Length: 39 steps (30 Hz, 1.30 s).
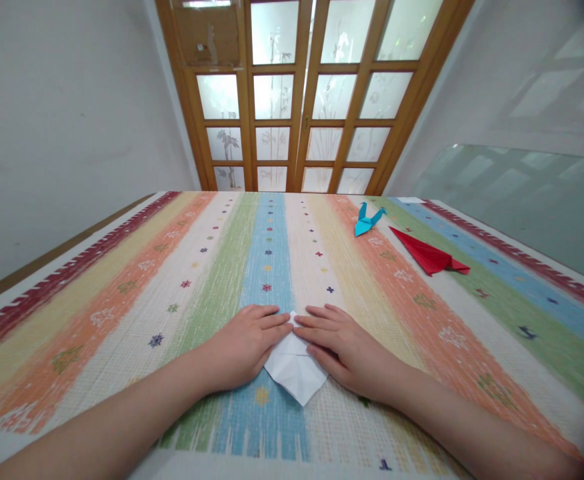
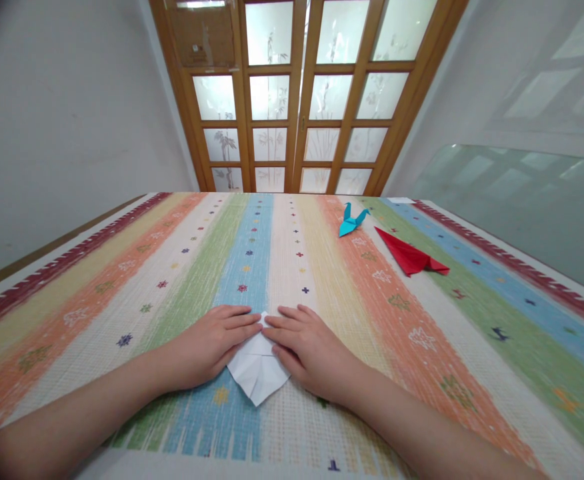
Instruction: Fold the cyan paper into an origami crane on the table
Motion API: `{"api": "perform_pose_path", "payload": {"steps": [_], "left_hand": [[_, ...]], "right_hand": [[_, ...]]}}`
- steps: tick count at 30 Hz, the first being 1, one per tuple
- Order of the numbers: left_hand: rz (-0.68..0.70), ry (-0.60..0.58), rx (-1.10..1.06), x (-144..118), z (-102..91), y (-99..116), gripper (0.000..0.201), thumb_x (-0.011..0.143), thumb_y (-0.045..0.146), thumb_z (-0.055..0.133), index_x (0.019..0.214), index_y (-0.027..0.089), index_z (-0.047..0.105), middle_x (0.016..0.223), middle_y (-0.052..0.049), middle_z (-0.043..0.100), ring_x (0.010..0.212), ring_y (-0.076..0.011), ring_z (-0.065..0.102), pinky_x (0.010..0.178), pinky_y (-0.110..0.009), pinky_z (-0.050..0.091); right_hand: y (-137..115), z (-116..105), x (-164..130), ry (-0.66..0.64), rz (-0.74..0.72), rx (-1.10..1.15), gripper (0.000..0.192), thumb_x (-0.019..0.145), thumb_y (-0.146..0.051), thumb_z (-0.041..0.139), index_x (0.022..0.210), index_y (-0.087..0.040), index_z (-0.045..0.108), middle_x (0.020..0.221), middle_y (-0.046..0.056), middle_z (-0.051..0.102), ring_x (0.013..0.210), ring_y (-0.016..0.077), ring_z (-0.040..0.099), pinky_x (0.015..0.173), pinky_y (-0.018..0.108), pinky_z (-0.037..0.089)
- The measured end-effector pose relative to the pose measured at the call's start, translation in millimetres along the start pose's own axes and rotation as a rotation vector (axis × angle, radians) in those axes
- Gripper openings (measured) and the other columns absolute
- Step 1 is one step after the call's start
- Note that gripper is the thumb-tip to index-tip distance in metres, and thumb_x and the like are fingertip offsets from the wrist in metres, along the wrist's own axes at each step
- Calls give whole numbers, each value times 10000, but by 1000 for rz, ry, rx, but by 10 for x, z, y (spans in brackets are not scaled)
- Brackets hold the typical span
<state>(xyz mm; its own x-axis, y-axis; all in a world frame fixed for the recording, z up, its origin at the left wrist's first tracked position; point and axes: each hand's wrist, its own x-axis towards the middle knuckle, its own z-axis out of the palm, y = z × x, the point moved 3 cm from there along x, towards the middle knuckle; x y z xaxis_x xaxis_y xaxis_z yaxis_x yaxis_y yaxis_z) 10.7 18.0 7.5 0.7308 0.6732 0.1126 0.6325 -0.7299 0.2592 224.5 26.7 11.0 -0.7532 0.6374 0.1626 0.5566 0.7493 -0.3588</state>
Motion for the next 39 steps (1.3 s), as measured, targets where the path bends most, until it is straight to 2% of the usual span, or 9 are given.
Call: {"api": "perform_pose_path", "payload": {"steps": [6,13,22,29,34,39], "left_hand": [[-6,28,-27,16,15,-1,486,986,191,426,1471,219,440,1482,-74,521,1377,-248,436,1155,-469,320],[-42,36,9,51,46,-17,462,1006,244,411,1466,229,452,1492,-114,490,1377,-266,433,1145,-481,330],[-132,26,44,88,85,-55,463,996,263,425,1457,259,463,1561,-112,404,1461,-295,318,1174,-548,274],[-147,34,51,95,79,-49,461,1008,305,424,1466,264,451,1561,-117,404,1466,-300,309,1174,-554,265],[-138,35,66,39,56,-43,456,1009,320,450,1465,290,460,1580,-109,373,1465,-305,313,1176,-556,265],[-76,43,50,15,18,-5,388,1001,290,476,1377,305,572,1568,-104,392,1450,-320,344,1155,-541,323]], "right_hand": [[-26,-21,14,-5,27,23,382,962,-217,528,1329,-281,611,1404,74,607,1365,307,476,1126,600,324],[-24,-39,55,-38,-12,2,323,975,-224,545,1259,-315,669,1397,44,615,1353,309,489,1120,590,337],[-54,-100,10,13,-54,28,254,971,-279,584,1164,-290,749,1476,120,524,1337,311,501,1081,529,408],[-93,-189,36,-20,-134,26,262,976,-271,582,1187,-301,735,1298,110,651,1203,267,588,1019,464,459],[-11,-191,-17,-12,-155,-3,259,975,-289,585,1187,-317,731,1280,97,673,1165,262,617,1002,465,467],[10,-202,-33,-19,-153,14,210,965,-255,593,1062,-268,779,1211,92,700,1079,235,649,942,408,496]]}}
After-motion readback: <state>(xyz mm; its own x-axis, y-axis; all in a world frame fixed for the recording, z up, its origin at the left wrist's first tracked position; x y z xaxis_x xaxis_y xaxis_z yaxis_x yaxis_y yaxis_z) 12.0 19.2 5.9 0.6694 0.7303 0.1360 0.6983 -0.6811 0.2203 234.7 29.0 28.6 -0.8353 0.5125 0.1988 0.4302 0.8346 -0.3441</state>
